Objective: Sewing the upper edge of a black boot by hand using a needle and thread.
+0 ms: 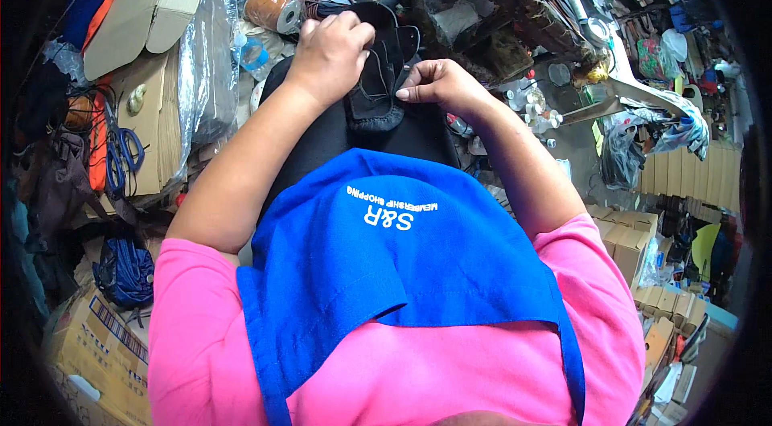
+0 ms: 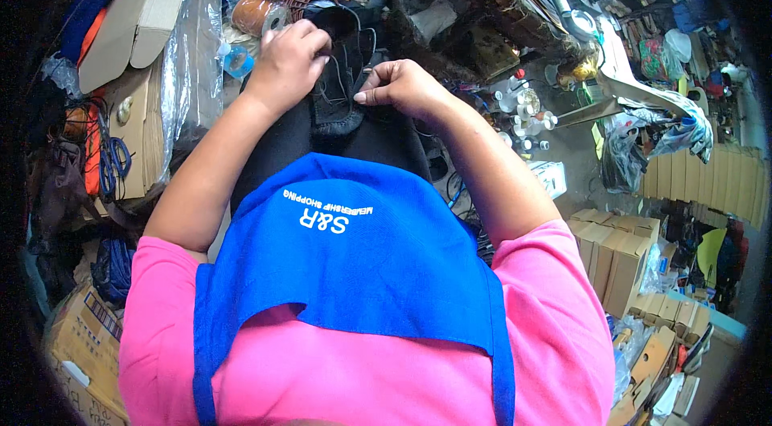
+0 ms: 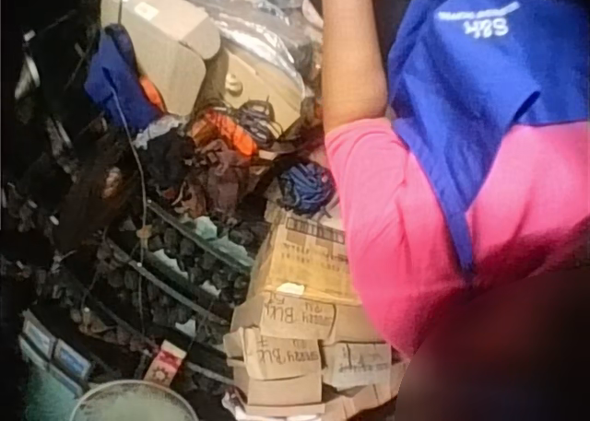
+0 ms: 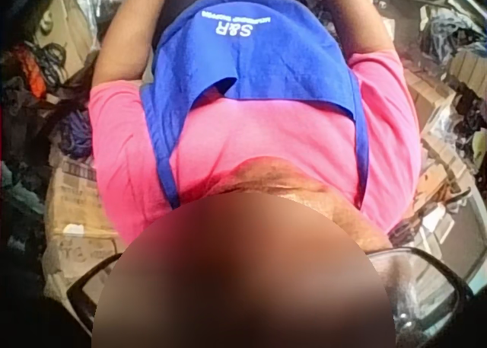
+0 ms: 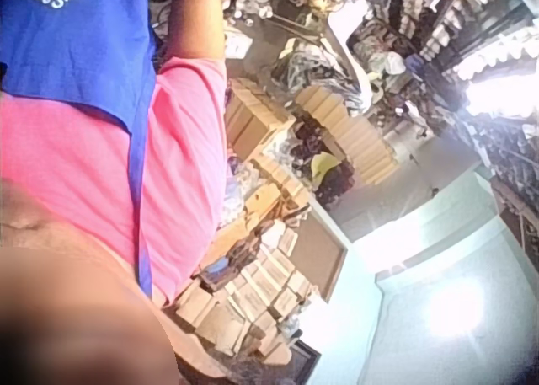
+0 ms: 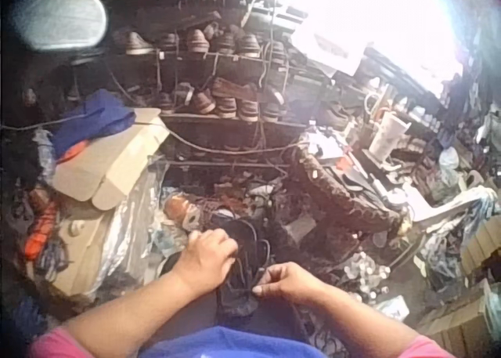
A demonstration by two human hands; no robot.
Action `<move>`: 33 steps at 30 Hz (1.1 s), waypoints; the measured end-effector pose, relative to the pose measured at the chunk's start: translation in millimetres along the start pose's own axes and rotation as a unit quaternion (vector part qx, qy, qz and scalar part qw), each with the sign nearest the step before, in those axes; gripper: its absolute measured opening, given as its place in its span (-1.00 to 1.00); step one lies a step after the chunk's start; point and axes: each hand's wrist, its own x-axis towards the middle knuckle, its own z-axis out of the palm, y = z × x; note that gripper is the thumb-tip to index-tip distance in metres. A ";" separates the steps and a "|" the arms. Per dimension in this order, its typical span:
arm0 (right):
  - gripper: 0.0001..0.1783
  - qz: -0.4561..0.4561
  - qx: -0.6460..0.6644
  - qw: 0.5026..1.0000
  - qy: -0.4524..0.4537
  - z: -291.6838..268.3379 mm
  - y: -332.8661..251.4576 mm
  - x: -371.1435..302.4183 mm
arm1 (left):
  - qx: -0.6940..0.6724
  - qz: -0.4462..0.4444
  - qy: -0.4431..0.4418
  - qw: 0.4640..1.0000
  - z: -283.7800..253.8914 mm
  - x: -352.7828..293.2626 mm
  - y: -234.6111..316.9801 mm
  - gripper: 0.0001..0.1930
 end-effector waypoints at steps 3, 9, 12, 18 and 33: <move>-0.87 0.004 0.018 1.000 0.001 -3.6 4.4 1.4 | -0.087 -0.039 -0.067 0.993 -5.4 -12.8 10.9 -0.85; -0.87 0.010 -0.004 1.000 -0.009 -2.7 -0.6 3.4 | -0.139 -0.010 -0.176 0.975 -2.9 -19.7 18.4 -0.87; -0.85 -0.024 0.012 1.000 -0.005 -3.3 5.1 2.7 | -0.116 0.029 -0.180 0.976 -5.1 -18.4 16.2 -0.89; -0.84 -0.007 0.031 0.999 0.016 -17.7 -0.1 -14.6 | -0.070 0.058 -0.208 0.974 -17.8 -29.7 13.9 -0.94; -0.81 -0.011 -0.082 0.992 0.094 -13.4 -4.6 -58.2 | -0.167 -0.062 -0.187 0.966 -0.1 -30.6 29.7 -0.92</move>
